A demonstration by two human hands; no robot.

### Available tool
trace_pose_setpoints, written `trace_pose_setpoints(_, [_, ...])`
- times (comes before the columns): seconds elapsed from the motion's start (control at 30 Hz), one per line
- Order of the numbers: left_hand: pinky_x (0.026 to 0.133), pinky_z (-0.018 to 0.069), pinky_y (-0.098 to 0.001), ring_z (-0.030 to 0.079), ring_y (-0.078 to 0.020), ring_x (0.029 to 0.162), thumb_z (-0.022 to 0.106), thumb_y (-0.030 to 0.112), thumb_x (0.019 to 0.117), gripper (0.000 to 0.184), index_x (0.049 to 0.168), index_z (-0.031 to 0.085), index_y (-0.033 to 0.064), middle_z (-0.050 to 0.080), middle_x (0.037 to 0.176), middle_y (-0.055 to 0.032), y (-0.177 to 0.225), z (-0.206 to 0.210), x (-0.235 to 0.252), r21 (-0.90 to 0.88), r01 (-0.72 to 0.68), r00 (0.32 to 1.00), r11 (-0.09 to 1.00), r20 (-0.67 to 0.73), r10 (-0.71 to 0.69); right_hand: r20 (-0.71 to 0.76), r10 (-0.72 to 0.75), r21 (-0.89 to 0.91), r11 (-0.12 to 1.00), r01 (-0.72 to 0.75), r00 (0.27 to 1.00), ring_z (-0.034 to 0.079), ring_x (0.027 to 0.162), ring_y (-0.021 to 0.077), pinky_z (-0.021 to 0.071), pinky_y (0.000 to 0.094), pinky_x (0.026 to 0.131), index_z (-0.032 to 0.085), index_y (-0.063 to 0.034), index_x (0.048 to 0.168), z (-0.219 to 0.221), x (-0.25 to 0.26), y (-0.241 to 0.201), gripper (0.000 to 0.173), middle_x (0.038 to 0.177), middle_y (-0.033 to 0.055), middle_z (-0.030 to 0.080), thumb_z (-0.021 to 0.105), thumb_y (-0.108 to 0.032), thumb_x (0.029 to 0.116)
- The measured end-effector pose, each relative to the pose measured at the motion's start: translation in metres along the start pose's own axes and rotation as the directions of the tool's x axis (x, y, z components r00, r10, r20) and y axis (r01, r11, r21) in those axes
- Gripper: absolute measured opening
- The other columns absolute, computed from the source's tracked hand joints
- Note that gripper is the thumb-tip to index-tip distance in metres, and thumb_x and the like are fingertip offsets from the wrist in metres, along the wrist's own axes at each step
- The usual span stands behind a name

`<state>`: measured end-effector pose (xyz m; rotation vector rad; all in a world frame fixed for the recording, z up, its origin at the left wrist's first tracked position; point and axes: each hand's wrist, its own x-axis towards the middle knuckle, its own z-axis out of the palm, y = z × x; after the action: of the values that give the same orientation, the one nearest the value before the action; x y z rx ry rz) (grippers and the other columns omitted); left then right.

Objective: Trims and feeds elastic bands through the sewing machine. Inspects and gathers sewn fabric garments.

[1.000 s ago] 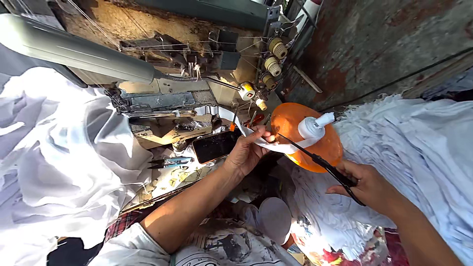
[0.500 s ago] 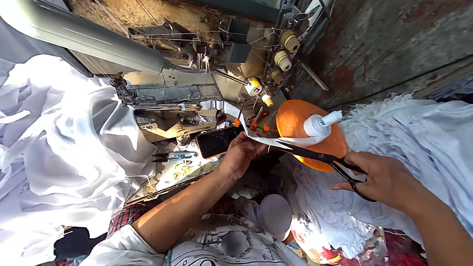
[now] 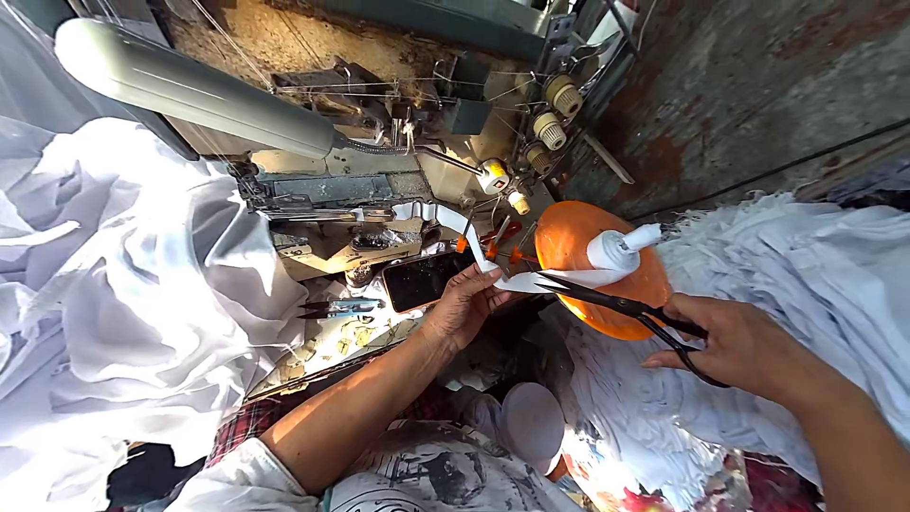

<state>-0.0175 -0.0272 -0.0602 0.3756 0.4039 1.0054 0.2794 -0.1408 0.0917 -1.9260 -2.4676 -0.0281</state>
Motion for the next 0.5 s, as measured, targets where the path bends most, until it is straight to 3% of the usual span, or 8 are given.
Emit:
trace_pose_setpoints(0.13, [0.082, 0.061, -0.0306, 0.074, -0.0167, 0.078, 0.051, -0.004, 0.1021, 0.019, 0.092, 0.066, 0.0024, 0.074, 0.085, -0.0107, 0.0, 0.005, 0.001, -0.007, 0.001, 1.0, 1.0, -0.01, -0.001, -0.01, 0.011, 0.021, 1.0, -0.01, 1.0, 0.053, 0.056, 0.016, 0.0431, 0.0359, 0.051, 0.064, -0.0057, 0.088, -0.003, -0.004, 0.005, 0.07, 0.065, 0.0023, 0.054, 0.069, -0.074, 0.0714])
trace_pose_setpoints(0.27, [0.082, 0.0631, -0.0351, 0.076, -0.0212, 0.077, 0.044, 0.006, 0.1082, 0.021, 0.103, 0.063, 0.0012, 0.075, 0.085, -0.0131, 0.001, 0.014, -0.003, -0.019, -0.012, 1.0, 1.0, -0.022, 0.011, 0.011, 0.021, 0.041, 0.999, -0.022, 1.0, 0.05, 0.056, 0.0125, 0.041, 0.0331, 0.051, 0.065, -0.0066, 0.088, -0.007, -0.004, 0.003, 0.071, 0.065, 0.0001, 0.053, 0.068, -0.075, 0.0702])
trace_pose_setpoints(0.33, [0.083, 0.0636, -0.0365, 0.076, -0.022, 0.078, 0.041, 0.007, 0.1094, 0.021, 0.106, 0.061, 0.0012, 0.075, 0.087, -0.0133, 0.002, 0.017, -0.005, 0.008, -0.067, 0.998, 0.998, 0.007, 0.067, 0.019, 0.004, 0.054, 0.999, -0.005, 1.0, 0.05, 0.057, 0.0114, 0.0411, 0.0319, 0.051, 0.065, -0.0073, 0.089, -0.008, -0.004, 0.003, 0.072, 0.066, -0.0002, 0.053, 0.068, -0.077, 0.0702])
trace_pose_setpoints(0.5, [0.086, 0.0634, -0.0375, 0.077, -0.0211, 0.081, 0.047, -0.005, 0.1028, 0.019, 0.108, 0.064, 0.0019, 0.076, 0.091, -0.0121, 0.008, 0.019, -0.007, 0.043, -0.227, 0.971, 0.973, 0.087, 0.222, 0.001, -0.006, 0.107, 0.994, 0.006, 1.0, 0.05, 0.059, 0.0079, 0.0415, 0.0277, 0.053, 0.066, -0.0082, 0.091, -0.01, -0.002, 0.002, 0.073, 0.068, -0.002, 0.055, 0.068, -0.078, 0.069])
